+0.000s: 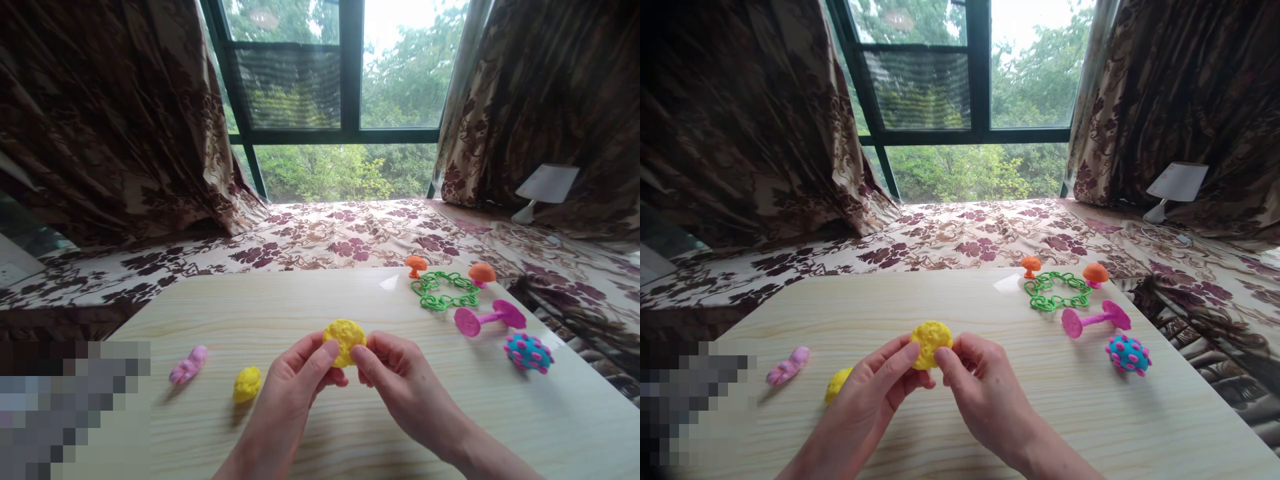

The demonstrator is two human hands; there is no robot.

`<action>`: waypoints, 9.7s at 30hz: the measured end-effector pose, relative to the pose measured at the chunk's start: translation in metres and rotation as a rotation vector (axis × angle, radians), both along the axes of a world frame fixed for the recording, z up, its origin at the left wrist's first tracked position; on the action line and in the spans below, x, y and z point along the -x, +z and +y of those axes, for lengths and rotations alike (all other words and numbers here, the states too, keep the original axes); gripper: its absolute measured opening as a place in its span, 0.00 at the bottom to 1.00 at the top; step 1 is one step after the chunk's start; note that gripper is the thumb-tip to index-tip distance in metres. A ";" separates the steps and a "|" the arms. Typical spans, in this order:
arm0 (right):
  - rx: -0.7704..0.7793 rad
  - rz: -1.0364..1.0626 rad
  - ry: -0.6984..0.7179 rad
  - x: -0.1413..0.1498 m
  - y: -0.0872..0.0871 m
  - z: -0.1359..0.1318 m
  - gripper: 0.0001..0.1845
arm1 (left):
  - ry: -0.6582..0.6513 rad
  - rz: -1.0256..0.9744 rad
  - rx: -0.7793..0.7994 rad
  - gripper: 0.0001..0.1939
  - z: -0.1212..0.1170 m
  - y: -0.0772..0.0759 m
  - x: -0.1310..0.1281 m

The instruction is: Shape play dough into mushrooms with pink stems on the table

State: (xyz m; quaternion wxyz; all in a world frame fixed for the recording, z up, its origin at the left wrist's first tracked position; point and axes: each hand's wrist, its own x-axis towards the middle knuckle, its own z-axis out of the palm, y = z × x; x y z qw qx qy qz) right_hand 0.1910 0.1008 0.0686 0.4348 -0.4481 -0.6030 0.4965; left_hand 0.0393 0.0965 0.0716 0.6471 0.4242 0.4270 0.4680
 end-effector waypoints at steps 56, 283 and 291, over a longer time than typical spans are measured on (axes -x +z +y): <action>0.045 0.181 0.009 -0.008 0.001 0.010 0.11 | 0.098 0.452 -0.136 0.15 0.000 0.007 0.002; -0.336 0.011 -0.034 -0.003 0.001 -0.004 0.17 | 0.013 -0.231 0.164 0.08 -0.003 0.010 -0.007; -0.481 -0.023 -0.030 -0.003 -0.002 -0.004 0.14 | -0.030 -0.210 0.092 0.08 -0.004 0.015 -0.008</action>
